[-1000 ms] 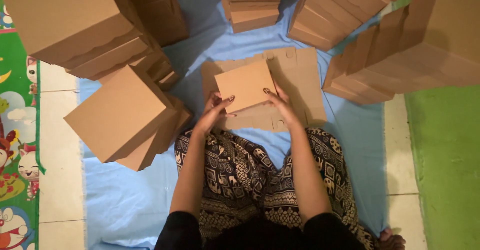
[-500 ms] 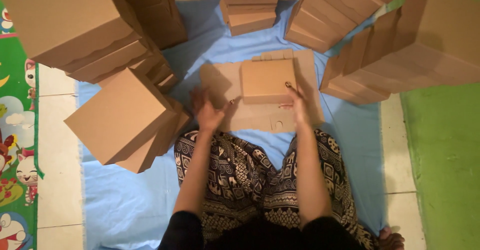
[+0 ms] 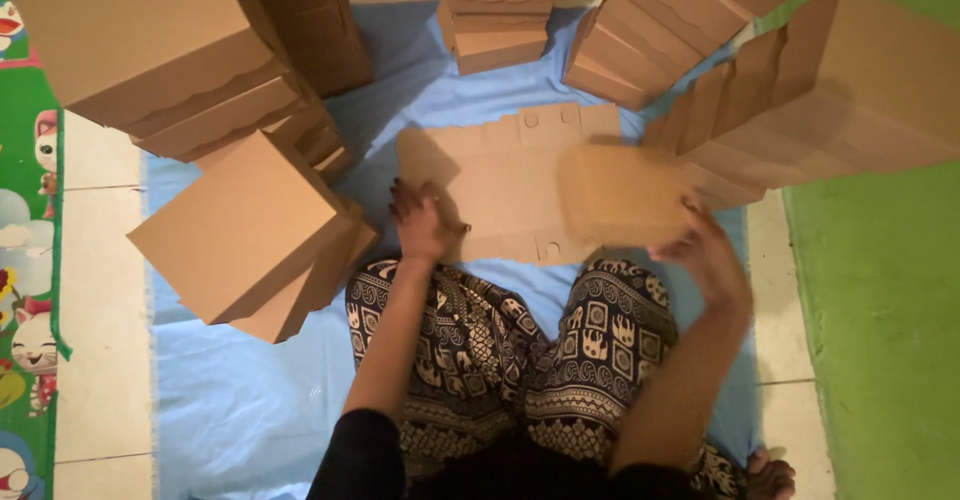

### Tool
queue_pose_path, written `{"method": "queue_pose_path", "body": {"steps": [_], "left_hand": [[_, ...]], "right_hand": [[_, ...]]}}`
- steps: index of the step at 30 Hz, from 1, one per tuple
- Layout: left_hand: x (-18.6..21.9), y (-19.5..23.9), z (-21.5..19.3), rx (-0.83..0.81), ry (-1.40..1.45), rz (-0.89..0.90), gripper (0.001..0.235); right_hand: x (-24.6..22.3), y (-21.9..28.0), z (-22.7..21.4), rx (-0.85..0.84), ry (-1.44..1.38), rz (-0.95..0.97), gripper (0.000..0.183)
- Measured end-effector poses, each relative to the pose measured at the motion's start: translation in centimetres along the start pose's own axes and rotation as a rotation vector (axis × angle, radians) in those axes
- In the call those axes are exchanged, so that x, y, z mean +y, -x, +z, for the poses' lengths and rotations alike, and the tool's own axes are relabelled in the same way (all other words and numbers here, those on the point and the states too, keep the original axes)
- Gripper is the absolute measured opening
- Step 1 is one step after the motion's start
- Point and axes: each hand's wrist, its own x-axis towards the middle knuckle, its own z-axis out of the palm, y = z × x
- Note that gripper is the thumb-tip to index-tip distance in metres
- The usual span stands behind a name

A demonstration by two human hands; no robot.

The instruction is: The person sits on the floor and assembles flat cardboard pieces into small boxes by hand. They fold the flaps, interlock the tabs, and then place the finished boxes into a stack.

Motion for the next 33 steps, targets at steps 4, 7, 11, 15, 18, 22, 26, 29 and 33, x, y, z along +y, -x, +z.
{"method": "queue_pose_path", "body": {"steps": [4, 7, 11, 15, 18, 22, 26, 29, 33], "left_hand": [[-1.4, -1.3, 2.5, 0.012, 0.020, 0.028, 0.101], [-2.2, -2.6, 4.2, 0.024, 0.025, 0.051, 0.107], [-2.1, -2.4, 3.9, -0.034, 0.018, 0.028, 0.113], [-1.6, -1.7, 2.5, -0.004, 0.041, 0.037, 0.108], [-0.3, 0.1, -1.7, -0.027, 0.089, 0.003, 0.109], [0.6, 1.2, -4.5, -0.104, 0.133, -0.024, 0.085], [0.2, 1.2, -4.8, -0.124, 0.153, -0.053, 0.080], [-2.9, -2.8, 3.4, -0.087, 0.236, -0.114, 0.075], [-1.2, -1.9, -0.5, 0.198, 0.221, -0.132, 0.075]], "right_hand": [[-2.4, 4.4, -2.6, 0.087, 0.292, 0.019, 0.069], [-3.7, 7.4, -2.5, 0.185, 0.378, 0.070, 0.069], [-2.6, 8.1, -5.3, 0.182, 0.285, 0.110, 0.066], [-0.4, 5.3, -7.9, 0.315, 0.282, 0.145, 0.055], [0.1, 3.6, -6.2, 0.331, 0.393, 0.137, 0.057], [1.0, 0.8, 0.9, 0.160, 0.187, 0.093, 0.072], [3.5, -2.1, 13.4, 0.062, 0.141, -0.048, 0.069], [8.7, -7.2, 19.4, -0.005, 0.145, -0.087, 0.065], [7.4, -9.7, 28.5, 0.003, 0.083, -0.065, 0.068]]}}
